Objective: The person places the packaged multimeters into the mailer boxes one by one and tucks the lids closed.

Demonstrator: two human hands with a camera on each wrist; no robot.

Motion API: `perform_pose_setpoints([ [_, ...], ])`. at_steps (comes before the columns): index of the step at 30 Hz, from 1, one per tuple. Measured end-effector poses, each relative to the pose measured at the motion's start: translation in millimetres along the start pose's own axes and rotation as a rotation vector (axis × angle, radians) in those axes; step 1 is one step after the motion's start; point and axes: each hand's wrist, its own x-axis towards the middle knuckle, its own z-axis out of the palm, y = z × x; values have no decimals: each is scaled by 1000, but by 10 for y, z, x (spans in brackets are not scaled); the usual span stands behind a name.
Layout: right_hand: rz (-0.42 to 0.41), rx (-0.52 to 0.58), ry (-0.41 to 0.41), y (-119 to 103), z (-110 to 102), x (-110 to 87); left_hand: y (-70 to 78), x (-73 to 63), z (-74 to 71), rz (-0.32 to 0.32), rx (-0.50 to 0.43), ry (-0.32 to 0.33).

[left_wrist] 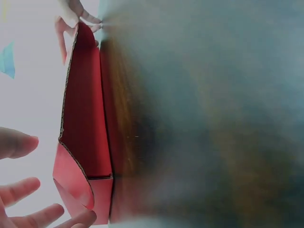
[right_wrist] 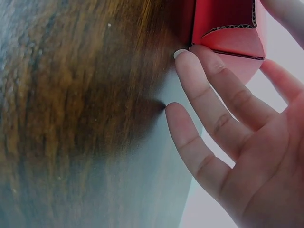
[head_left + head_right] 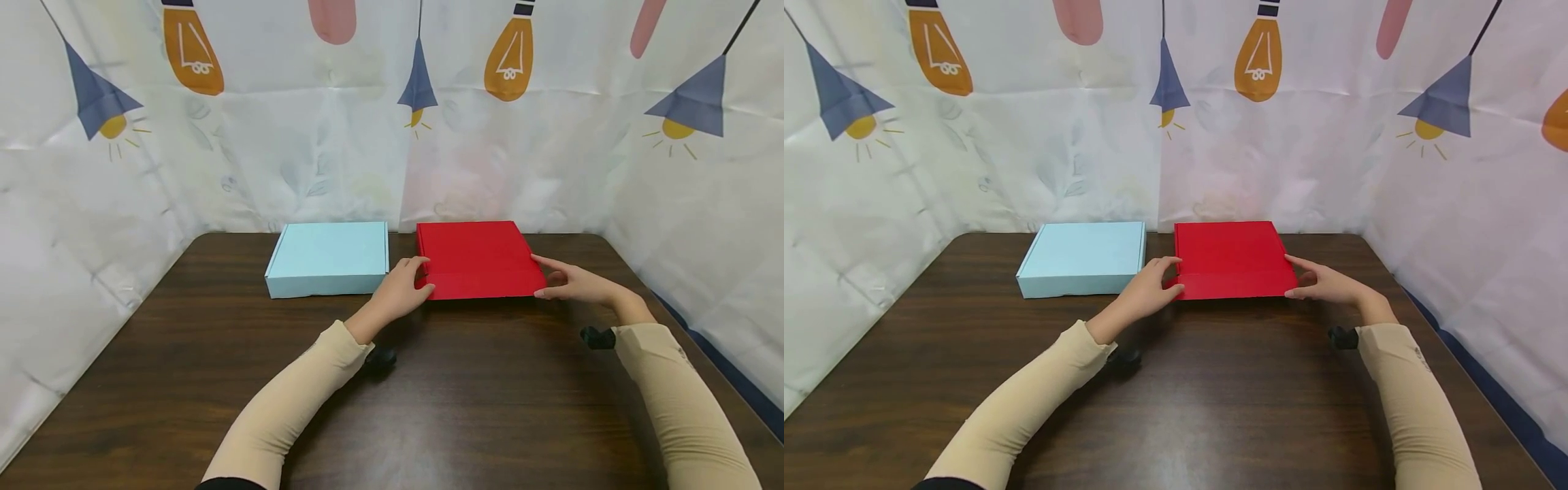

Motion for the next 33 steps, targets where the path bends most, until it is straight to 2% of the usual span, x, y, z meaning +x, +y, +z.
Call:
perform_pose_setpoints([
  [6, -12, -8, -1, 1, 14, 2, -59, -97, 7, -27, -19, -4],
  [10, -38, -12, -1, 12, 13, 9, -98, -125, 11, -43, -77, -8],
  [19, -68, -15, 37, 34, 48, 28, -130, -130, 16, -68, -202, -16],
  [33, -55, -46, 43, -49, 131, 32, -136, -90, 86, -75, -250, 25],
])
